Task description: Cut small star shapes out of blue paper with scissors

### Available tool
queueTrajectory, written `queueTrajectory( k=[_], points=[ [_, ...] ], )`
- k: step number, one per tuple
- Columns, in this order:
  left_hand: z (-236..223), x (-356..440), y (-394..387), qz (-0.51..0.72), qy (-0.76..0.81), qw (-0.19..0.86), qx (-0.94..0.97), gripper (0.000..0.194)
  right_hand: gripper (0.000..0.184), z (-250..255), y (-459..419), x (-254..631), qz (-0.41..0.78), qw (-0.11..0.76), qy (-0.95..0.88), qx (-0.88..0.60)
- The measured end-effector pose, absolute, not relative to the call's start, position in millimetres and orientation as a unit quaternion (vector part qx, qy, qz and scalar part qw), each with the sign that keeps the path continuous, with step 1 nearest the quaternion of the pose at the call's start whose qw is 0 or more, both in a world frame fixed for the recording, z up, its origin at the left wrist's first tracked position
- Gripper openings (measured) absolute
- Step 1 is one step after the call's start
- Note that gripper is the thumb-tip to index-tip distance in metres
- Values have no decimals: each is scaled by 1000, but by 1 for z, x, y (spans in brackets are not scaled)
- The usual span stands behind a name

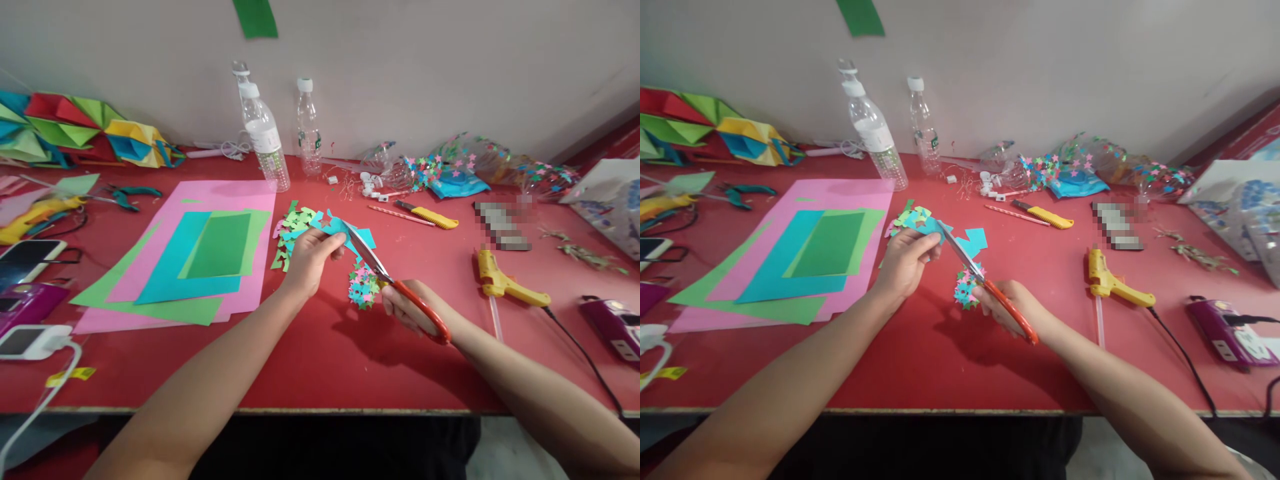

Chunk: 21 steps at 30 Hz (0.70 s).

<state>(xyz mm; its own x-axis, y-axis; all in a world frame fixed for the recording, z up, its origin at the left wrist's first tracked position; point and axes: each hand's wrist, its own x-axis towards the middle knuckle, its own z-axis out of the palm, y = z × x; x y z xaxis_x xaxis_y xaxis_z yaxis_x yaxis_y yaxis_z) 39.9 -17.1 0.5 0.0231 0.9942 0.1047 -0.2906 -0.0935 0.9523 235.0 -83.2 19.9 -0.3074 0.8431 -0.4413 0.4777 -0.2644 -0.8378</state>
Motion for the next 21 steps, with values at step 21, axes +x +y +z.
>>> queueTrajectory(
  k=[21],
  points=[
    [4,36,-16,568,357,594,445,13,52,19,-82,235,551,186,-566,-584]
  ],
)
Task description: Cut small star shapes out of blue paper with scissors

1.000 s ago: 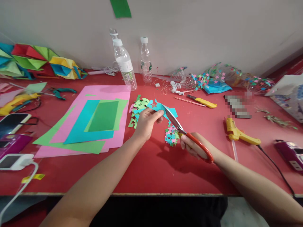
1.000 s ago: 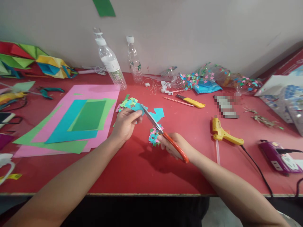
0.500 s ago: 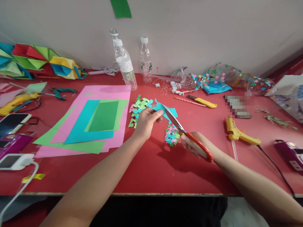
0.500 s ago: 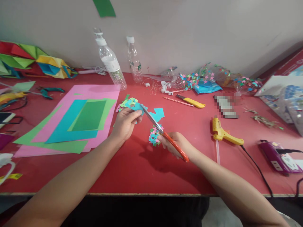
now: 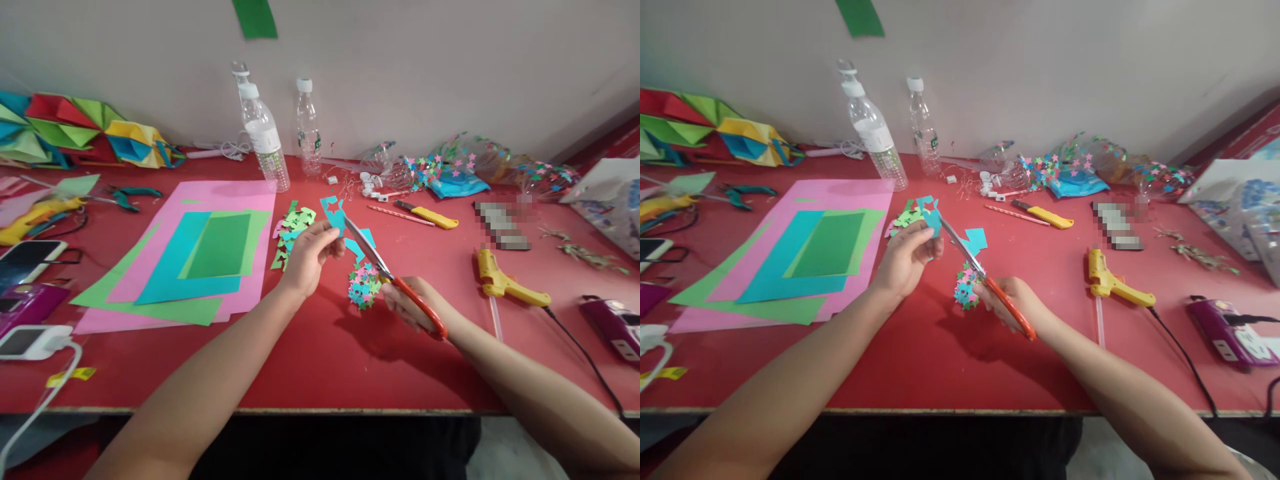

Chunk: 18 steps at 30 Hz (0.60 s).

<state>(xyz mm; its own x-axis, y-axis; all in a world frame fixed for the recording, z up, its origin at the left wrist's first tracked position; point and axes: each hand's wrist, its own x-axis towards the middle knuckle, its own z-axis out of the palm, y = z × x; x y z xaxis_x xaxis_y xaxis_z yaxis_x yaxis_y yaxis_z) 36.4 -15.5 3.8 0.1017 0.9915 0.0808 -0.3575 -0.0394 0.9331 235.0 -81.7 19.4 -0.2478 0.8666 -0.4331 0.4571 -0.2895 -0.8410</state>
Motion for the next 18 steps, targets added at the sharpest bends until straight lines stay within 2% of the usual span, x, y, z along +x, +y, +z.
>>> queueTrajectory(
  k=[8,18],
  points=[
    [-2,36,-12,584,350,589,434,10,51,13,-82,237,545,190,-570,-585],
    [-1,31,-11,585,379,502,512,17,49,23,-83,237,539,129,-612,-564]
  ],
)
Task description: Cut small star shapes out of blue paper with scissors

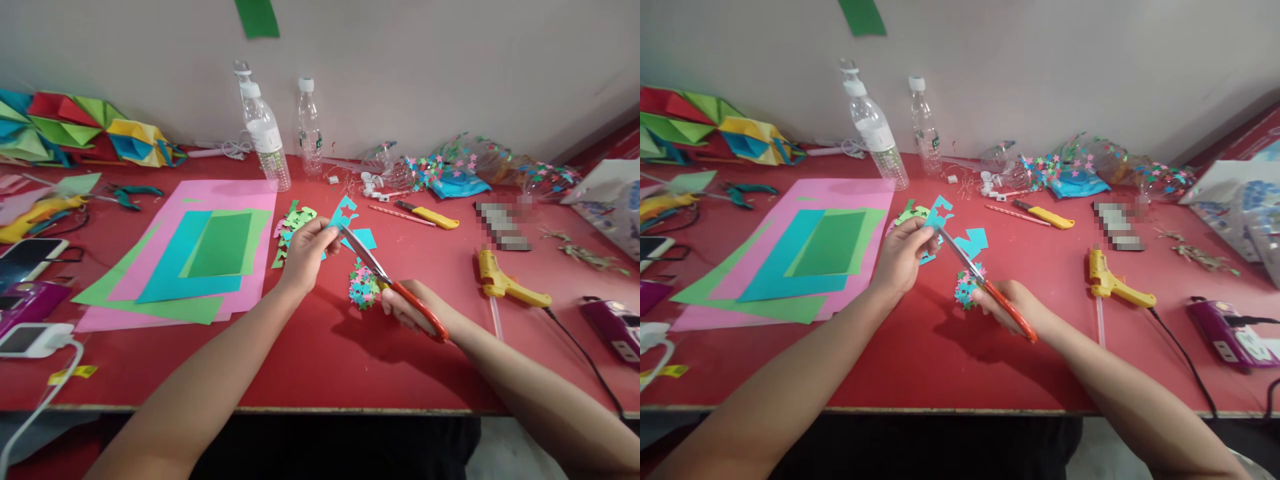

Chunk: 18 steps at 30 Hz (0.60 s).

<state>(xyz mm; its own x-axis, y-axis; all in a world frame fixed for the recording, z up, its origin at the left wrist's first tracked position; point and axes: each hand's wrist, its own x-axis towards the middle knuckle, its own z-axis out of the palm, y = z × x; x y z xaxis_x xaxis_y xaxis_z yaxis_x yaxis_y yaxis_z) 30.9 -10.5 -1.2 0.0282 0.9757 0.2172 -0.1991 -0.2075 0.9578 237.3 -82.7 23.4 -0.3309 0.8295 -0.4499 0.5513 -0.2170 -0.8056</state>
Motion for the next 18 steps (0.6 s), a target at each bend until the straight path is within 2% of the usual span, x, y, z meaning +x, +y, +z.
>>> queueTrajectory(
  k=[11,18],
  points=[
    [-1,28,-7,566,341,565,495,12,59,20,-81,242,556,130,-633,-522],
    [-4,26,-4,563,353,539,517,14,57,25,-80,240,548,119,-617,-552]
  ],
)
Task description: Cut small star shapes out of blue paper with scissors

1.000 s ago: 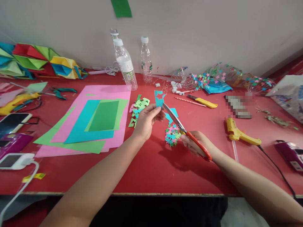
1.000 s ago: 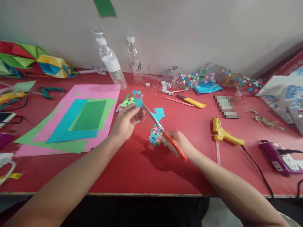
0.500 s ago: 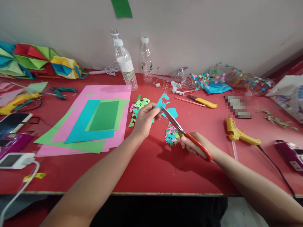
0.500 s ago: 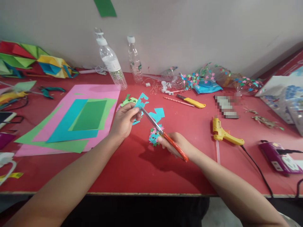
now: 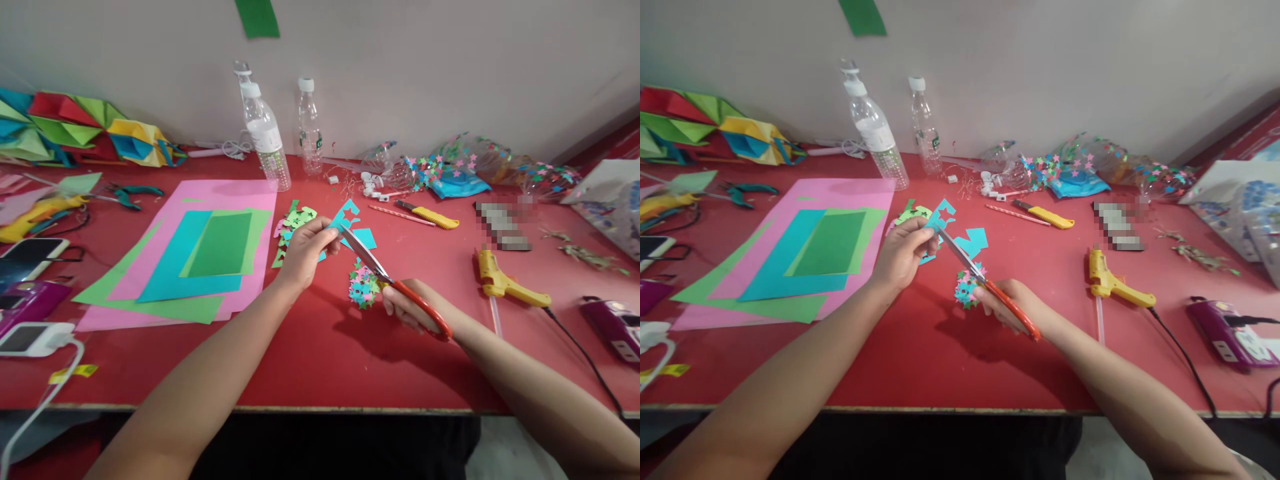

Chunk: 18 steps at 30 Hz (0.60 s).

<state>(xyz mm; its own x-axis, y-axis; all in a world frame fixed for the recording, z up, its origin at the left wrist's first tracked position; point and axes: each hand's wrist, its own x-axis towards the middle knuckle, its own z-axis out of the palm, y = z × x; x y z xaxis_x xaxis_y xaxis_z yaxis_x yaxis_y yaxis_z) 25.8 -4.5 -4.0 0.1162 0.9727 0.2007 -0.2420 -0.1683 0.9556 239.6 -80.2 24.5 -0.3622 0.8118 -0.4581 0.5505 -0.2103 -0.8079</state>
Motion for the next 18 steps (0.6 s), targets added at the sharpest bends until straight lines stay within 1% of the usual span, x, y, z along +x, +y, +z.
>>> queueTrajectory(
  k=[5,12,18],
  points=[
    [-3,25,-5,564,357,541,512,14,57,25,-80,237,549,134,-595,-572],
    [-1,31,-9,558,336,616,444,10,58,25,-80,235,546,148,-585,-582],
    [-1,31,-8,577,346,585,453,11,55,23,-80,237,552,144,-580,-582]
  ],
)
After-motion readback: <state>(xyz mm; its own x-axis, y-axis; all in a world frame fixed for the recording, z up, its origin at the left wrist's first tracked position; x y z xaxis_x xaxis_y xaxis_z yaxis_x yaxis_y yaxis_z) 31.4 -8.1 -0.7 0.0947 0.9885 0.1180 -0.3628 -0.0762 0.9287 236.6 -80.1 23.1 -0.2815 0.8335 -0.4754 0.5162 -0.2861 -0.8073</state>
